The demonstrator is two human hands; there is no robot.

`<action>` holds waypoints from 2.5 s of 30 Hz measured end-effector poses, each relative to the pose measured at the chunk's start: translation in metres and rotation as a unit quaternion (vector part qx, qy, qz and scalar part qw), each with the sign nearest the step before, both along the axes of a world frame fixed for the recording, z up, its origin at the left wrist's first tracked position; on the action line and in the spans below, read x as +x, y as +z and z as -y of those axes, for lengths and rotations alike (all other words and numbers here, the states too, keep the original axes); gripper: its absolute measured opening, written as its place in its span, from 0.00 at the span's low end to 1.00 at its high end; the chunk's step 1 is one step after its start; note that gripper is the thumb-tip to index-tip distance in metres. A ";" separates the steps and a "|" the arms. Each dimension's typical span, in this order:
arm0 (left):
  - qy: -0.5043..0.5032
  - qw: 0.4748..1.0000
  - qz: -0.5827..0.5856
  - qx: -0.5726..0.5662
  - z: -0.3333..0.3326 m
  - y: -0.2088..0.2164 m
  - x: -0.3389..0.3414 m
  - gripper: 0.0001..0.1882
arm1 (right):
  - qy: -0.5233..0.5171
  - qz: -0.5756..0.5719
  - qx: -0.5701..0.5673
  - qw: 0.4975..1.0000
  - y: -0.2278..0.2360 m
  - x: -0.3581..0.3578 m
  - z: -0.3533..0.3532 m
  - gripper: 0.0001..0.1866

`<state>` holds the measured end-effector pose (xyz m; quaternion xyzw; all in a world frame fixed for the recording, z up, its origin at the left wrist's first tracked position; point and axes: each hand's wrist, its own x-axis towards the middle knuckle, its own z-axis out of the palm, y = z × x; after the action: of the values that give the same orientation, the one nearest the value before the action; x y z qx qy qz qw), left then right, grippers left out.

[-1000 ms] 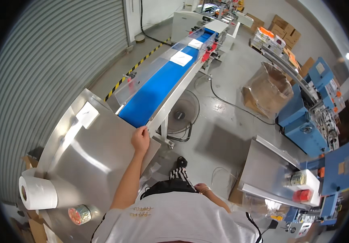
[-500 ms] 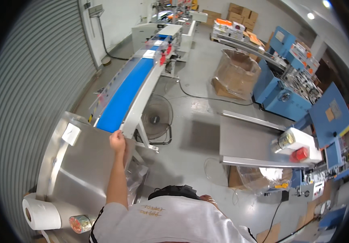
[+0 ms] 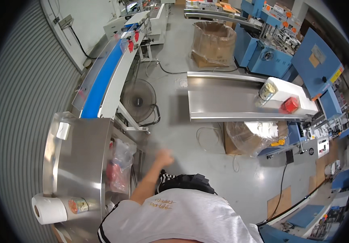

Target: Manually sorting and placing stacks of paper napkins onto a conveyor belt for packaging.

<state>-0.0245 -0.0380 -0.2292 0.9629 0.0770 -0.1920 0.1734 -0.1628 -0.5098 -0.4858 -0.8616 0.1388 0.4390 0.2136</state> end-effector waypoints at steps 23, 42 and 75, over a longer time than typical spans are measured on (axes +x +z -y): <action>-0.159 0.896 0.309 -0.277 0.175 0.107 0.158 0.09 | -0.168 0.170 0.179 0.954 0.031 0.053 0.057 0.15; -0.101 0.924 0.342 -0.140 0.192 0.089 0.298 0.08 | 0.030 0.179 0.086 0.980 0.026 0.268 0.101 0.13; 0.243 0.899 0.350 -0.098 0.290 0.118 0.299 0.16 | 0.331 0.165 0.107 0.923 0.029 0.406 0.242 0.13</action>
<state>0.2749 -0.3275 -0.1117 0.8976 0.2232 0.1989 0.3239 0.2433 -0.7516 -0.4564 -0.8907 -0.2394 0.3487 0.1666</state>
